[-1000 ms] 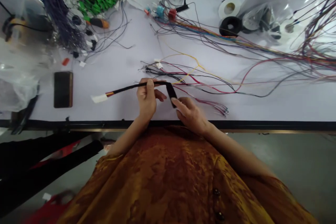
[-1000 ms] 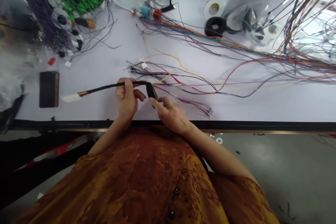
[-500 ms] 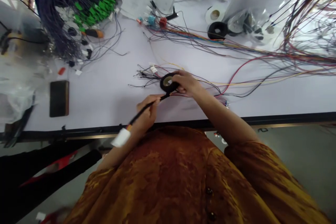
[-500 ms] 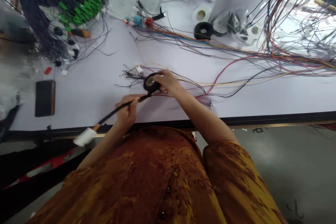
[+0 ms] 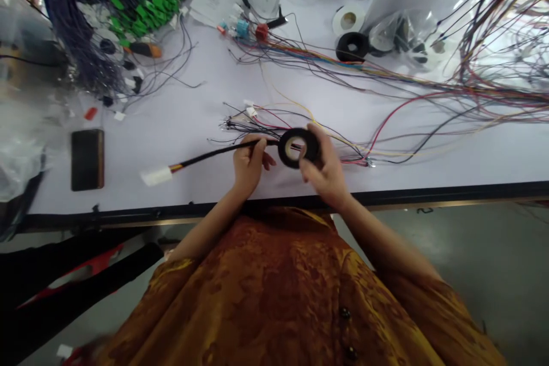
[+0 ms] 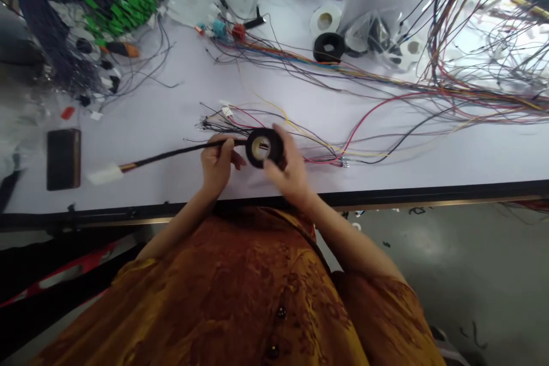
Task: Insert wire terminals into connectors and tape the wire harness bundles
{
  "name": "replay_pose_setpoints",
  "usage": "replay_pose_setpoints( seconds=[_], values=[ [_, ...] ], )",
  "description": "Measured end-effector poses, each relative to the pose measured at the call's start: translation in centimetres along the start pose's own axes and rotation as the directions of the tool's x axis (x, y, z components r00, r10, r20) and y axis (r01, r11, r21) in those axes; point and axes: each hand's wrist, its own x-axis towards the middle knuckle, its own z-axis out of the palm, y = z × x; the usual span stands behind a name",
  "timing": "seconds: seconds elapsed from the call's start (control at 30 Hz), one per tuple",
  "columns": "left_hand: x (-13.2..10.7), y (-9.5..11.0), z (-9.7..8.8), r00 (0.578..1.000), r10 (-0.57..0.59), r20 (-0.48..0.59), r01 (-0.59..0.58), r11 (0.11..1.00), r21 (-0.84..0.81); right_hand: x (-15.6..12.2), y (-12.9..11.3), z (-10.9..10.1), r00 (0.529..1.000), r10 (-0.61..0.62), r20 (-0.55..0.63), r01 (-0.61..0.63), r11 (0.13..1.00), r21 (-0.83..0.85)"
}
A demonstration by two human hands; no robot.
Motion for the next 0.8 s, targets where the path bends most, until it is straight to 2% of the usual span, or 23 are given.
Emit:
replay_pose_setpoints(
  seconds=[0.07,0.13,0.17,0.23,0.3,0.37,0.43,0.5,0.57,0.6,0.67,0.73,0.77,0.8],
  values=[
    [0.1,1.0,0.0,0.998,-0.026,-0.051,0.025,1.000,-0.014,-2.2,-0.1,1.2,0.979,-0.142,0.149,0.175,0.956,-0.237],
    [-0.1,2.0,0.0,0.997,-0.039,-0.068,0.036,0.999,-0.036,-3.3,-0.2,1.8,0.936,-0.180,0.303,0.278,0.904,-0.324],
    [-0.2,2.3,0.0,0.997,-0.039,-0.064,0.037,0.998,-0.042,-3.2,-0.4,1.7,0.922,-0.198,0.333,0.307,0.898,-0.316],
    [-0.8,2.8,-0.1,1.000,-0.001,-0.024,0.000,1.000,-0.017,-2.3,-1.2,0.7,0.928,-0.254,0.273,0.323,0.914,-0.247],
    [-1.5,2.8,-0.2,0.990,0.126,0.057,-0.132,0.985,0.112,-0.3,-2.3,-0.7,0.955,-0.256,0.151,0.281,0.943,-0.176],
    [-2.0,2.2,-0.5,0.940,0.285,0.185,-0.330,0.897,0.293,2.1,-3.4,-1.5,0.982,-0.152,0.110,0.170,0.971,-0.170],
    [-2.3,1.3,-0.9,0.864,0.401,0.303,-0.499,0.760,0.416,4.8,-4.1,-1.3,0.986,-0.036,0.164,0.075,0.969,-0.238],
    [-2.4,0.3,-1.3,0.808,0.468,0.359,-0.589,0.666,0.458,7.2,-4.2,-0.2,0.969,0.024,0.247,0.058,0.945,-0.321],
    [-2.4,-0.6,-1.7,0.780,0.508,0.366,-0.626,0.615,0.480,9.1,-3.9,0.8,0.946,0.062,0.318,0.058,0.933,-0.355],
    [-2.3,-0.9,-1.9,0.776,0.518,0.360,-0.629,0.602,0.491,9.7,-3.7,1.0,0.938,0.099,0.331,0.023,0.938,-0.345],
    [-2.2,-1.2,-2.1,0.786,0.527,0.325,-0.614,0.600,0.512,9.9,-3.3,0.7,0.931,0.203,0.304,-0.121,0.956,-0.268],
    [-2.1,-1.3,-2.1,0.823,0.508,0.254,-0.561,0.658,0.502,8.4,-3.0,-0.3,0.948,0.239,0.208,-0.211,0.966,-0.149],
    [-1.9,-1.1,-1.9,0.853,0.479,0.206,-0.516,0.719,0.466,7.1,-2.9,-0.9,0.969,0.198,0.147,-0.184,0.977,-0.103],
    [-1.8,-1.0,-1.7,0.886,0.435,0.160,-0.461,0.789,0.407,5.5,-2.7,-1.3,0.991,0.106,0.086,-0.098,0.991,-0.088]
  ],
)
